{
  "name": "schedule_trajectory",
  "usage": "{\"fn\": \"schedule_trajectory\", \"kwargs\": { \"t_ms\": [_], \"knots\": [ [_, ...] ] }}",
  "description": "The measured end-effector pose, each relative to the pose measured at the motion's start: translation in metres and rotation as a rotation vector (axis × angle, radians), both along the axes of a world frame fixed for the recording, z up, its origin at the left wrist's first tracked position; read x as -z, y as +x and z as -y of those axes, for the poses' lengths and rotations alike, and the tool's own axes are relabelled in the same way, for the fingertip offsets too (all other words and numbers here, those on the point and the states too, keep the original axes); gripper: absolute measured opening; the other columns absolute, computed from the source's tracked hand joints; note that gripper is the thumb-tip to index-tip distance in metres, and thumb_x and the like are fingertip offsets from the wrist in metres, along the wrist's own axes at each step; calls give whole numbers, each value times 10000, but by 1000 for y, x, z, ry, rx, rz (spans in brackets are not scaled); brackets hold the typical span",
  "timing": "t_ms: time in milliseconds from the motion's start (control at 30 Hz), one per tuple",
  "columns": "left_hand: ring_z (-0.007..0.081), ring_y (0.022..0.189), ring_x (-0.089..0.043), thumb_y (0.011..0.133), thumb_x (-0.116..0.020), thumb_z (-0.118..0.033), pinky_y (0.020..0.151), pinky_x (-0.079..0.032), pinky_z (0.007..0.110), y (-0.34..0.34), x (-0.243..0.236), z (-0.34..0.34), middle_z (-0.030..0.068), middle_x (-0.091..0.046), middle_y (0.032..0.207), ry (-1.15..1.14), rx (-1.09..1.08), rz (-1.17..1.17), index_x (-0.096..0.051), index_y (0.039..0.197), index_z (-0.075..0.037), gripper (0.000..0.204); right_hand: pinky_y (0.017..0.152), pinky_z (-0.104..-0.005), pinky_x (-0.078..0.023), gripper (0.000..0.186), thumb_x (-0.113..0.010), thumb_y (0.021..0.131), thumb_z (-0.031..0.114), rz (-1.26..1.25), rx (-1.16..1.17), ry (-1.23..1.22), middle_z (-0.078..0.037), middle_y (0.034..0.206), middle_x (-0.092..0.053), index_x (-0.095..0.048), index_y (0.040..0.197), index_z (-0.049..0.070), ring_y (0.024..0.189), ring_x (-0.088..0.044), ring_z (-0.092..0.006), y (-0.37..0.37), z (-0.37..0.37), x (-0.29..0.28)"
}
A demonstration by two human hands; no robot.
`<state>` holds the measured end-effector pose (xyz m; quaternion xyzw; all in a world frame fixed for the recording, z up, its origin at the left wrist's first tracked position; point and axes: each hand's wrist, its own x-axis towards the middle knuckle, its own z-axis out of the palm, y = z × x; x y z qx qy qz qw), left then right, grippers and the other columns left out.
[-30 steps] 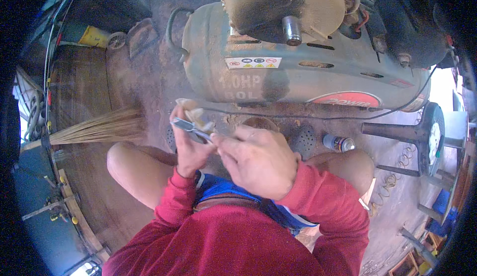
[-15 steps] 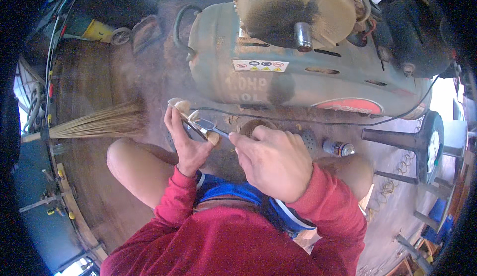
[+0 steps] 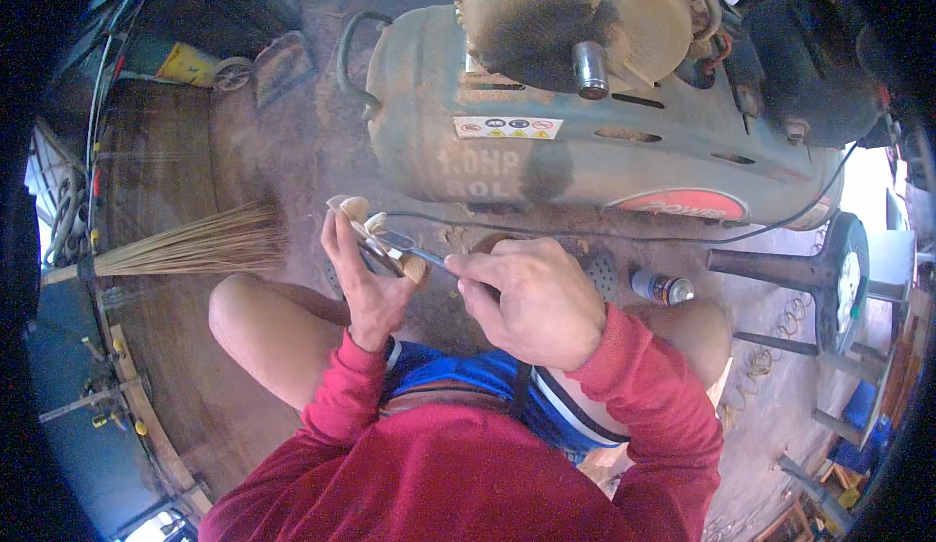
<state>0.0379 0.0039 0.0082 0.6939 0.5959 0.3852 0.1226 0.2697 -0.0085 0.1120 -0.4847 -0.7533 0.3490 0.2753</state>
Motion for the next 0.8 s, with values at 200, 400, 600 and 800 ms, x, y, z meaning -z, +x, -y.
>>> {"fn": "schedule_trajectory", "kwargs": {
  "t_ms": [200, 400, 600, 800],
  "knots": [
    [340, 1401, -421, 639, -940, -177, 1135, -442, 482, -3, 12, 4, 175, -364, 1491, -14, -3, 193, -289, 1584, 0, 1162, 680, -446, -564, 212, -726, 892, 109, -78, 45, -19, -183, 812, -715, -780, 1075, 17, 733, -705, -360, -6, 3, -1],
    [348, 1409, -423, 639, -990, -245, 1131, -456, 468, 3, 6, 9, 212, -328, 1524, -112, 95, 419, -253, 1601, 8, 1238, 729, -390, -576, 258, -728, 893, 65, -140, 211, 47, -194, 916, -741, -764, 1145, 21, 798, -735, -344, -5, -1, -15],
    [367, 1403, -472, 669, -888, -119, 1165, -394, 473, -21, 5, -7, 222, -409, 1542, 54, 278, 371, -259, 1606, -4, 1134, 701, -406, -560, 300, -776, 847, 57, 60, 133, 147, -149, 926, -714, -743, 1143, 26, 778, -709, -329, 32, -2, -15],
    [441, 1489, -412, 660, -839, -121, 1198, -357, 465, -34, -13, -15, 308, -401, 1586, 21, 418, 74, -411, 1540, 37, 991, 645, -397, -517, 332, -765, 769, 33, 299, -23, 396, -67, 909, -661, -750, 1092, 109, 746, -665, -285, 44, -8, -10]
  ]
}}
